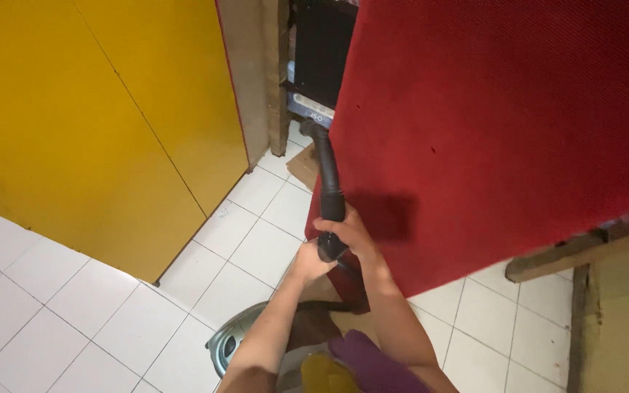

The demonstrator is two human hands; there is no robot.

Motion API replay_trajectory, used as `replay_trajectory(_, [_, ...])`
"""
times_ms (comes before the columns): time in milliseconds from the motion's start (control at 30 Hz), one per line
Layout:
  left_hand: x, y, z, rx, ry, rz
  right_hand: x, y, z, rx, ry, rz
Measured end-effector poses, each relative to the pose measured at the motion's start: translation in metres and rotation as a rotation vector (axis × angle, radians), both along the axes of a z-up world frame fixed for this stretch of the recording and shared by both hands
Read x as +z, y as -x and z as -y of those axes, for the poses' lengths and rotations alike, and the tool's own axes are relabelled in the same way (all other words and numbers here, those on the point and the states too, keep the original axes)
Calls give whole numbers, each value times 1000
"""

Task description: Vacuuming a large red rug on a tiled floor using a canister vacuum cleaner nozzle.

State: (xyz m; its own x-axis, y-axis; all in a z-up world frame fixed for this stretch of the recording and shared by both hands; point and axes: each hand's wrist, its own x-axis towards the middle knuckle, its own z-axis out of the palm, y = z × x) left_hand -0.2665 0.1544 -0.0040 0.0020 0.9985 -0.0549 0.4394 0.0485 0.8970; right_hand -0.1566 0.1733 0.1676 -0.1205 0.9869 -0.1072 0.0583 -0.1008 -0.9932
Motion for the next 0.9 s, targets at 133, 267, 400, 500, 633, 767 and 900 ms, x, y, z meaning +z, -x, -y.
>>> replay_trajectory(133, [-2, 14, -34, 0, -11, 69, -11, 24, -35, 103, -41, -118])
replay_trajectory(267, [-34, 15, -82, -28, -61, 21, -35, 32, -86, 48, -43, -51])
replay_trajectory(400, [12, 17, -101, -61, 115, 20, -28, 24, -124, -69, 102, -76])
replay_trajectory(500, [16, 13, -115, -56, 147, 38, -39, 22, -146, -108, 152, -124])
replay_trajectory(633, [2, 12, -134, -40, 221, 113, -65, 15, -174, -117, 236, -156])
replay_trajectory(767, [-9, 12, -141, -68, 233, 157, -72, 17, -180, -96, 234, -148])
replay_trajectory(900, [-27, 11, -140, -112, 195, 137, -93, 17, -186, -78, 283, -133])
